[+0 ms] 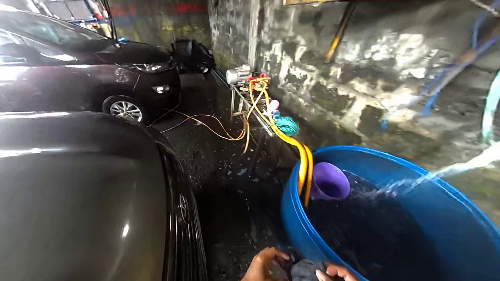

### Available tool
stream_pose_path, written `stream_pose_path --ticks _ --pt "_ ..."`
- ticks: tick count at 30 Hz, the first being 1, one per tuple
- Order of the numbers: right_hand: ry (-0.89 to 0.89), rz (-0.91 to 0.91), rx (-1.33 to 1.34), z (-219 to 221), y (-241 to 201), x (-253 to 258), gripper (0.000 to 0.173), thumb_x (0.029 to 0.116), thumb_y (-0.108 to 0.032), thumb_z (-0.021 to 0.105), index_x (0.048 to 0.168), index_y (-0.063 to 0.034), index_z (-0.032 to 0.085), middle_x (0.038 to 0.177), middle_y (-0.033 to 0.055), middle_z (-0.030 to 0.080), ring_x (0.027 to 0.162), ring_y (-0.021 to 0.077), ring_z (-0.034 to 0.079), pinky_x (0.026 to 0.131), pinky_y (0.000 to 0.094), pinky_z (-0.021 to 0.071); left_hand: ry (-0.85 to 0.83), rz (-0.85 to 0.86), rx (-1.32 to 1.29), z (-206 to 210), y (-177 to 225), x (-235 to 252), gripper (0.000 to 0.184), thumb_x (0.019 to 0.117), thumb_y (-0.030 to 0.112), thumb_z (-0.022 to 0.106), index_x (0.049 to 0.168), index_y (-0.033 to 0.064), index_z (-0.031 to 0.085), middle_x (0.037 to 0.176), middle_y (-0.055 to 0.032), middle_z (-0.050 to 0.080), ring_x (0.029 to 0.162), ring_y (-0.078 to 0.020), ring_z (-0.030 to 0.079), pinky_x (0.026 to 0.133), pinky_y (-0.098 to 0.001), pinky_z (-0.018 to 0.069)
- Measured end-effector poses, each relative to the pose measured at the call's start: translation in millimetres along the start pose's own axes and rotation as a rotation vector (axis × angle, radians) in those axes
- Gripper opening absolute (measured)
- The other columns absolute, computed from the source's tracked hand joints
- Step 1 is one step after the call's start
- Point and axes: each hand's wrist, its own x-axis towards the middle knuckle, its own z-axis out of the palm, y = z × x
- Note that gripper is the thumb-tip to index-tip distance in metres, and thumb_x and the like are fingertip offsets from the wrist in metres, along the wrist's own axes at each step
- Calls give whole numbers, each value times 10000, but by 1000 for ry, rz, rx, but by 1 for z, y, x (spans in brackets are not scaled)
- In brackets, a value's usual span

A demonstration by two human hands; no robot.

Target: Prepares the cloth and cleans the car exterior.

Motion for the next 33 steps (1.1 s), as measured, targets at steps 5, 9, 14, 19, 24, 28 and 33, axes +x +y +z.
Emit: stream_pose_path --ticks 5,9,14,19,24,28,33 --pt "-266 -267 -187 92 -58 135 113 841 -94 788 891 -20 718 1120 119 701 1137 188 650 974 364 560 228 280 197 -107 18 85 364 778 71 792 1128 5 719 1173 -158 696 1105 -258 663 962 -449 557" --pt "-262 -401 -396 158 -79 260 122 924 -250 713 956 -132 708 960 -28 711 913 70 685 806 306 603 336 286 212 -210 42 142 236 886 47 714 1121 42 736 1045 -36 747 907 -102 713 831 -316 618" --pt "-487 -403 -231 244 -79 433 68 965 -158 687 997 -98 693 936 7 699 798 107 666 705 301 589 223 191 90 -375 52 249 206 915 79 659 1119 72 682 992 -7 715 866 -102 685 784 -308 598" --pt "-723 -422 65 377 -89 607 99 964 -185 646 1012 -118 701 1023 7 694 937 129 656 833 321 578 -6 -29 76 -534 115 334 493 867 220 730 1291 17 582 1192 -68 682 1102 -135 649 994 -366 540" --pt "-687 -535 238 524 -146 733 158 978 -239 607 1049 -126 692 1004 -35 701 939 86 661 829 260 573 279 56 -132 -640 153 390 342 1004 290 595 1220 26 619 1096 -55 693 1005 -120 660 934 -362 551" --pt "-947 -426 200 623 -132 782 766 878 -301 722 1475 27 372 1337 118 608 1229 213 602 1000 412 542 532 13 142 -743 157 431 252 1018 255 592 1021 16 674 906 -58 673 838 -122 638 811 -362 543" --pt "-1022 -396 -186 762 -47 813 442 820 -80 766 1215 80 648 1084 216 725 1013 301 713 935 535 567 209 -228 562 -883 162 475 279 1018 240 612 1089 -6 724 998 -181 719 950 -294 685 886 -558 525"
